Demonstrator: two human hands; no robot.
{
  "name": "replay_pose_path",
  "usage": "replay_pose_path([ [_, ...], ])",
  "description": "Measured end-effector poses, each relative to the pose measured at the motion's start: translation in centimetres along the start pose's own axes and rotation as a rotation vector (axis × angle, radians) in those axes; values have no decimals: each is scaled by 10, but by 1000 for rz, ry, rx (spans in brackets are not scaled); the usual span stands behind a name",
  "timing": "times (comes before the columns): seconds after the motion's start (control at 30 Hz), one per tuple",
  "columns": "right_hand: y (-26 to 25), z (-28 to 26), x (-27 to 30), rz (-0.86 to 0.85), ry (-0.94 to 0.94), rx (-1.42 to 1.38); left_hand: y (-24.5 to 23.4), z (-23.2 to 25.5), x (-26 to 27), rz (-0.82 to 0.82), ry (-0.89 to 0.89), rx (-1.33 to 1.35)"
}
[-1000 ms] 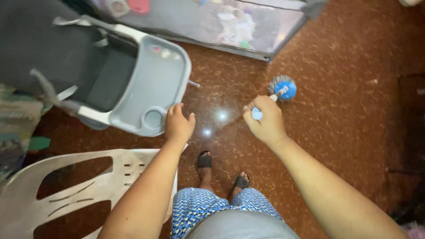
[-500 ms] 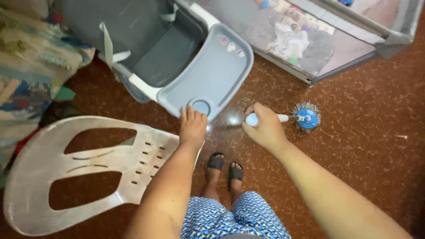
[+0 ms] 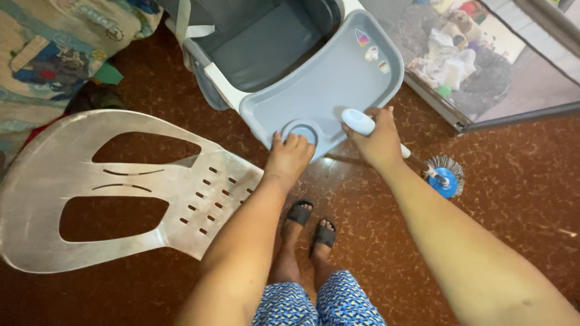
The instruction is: The person mops the floor using a mop, starting near a bucket. They move a plastic chair and a high chair to mop underneath them, and open a door to clean the area.
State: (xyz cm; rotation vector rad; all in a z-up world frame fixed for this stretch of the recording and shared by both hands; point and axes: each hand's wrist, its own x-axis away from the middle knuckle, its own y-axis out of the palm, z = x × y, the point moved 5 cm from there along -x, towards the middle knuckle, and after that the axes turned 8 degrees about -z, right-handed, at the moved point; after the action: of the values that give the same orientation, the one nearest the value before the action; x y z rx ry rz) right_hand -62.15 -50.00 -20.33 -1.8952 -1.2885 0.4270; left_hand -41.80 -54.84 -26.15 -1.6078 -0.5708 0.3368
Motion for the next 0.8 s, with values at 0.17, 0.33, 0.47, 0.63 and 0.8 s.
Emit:
replay_pose_path([
  [0.17,22,11,-3,-11,38,74,-21,-11,29,-46,-36,35],
  [0.33,44,8,-2,-59,-74,52,-27,-17,61,-55,-107,50],
  [0.47,63,-25,0,-209,-19,124,-27,-22,97,-81,-180,79],
  [0.63,99,-75,19,-292,-50,48,-23,-42,152,-78,-322,89],
  [0.8,141,-122,31,-290,-232,-20,-11,-66,201,-162,-489,92],
])
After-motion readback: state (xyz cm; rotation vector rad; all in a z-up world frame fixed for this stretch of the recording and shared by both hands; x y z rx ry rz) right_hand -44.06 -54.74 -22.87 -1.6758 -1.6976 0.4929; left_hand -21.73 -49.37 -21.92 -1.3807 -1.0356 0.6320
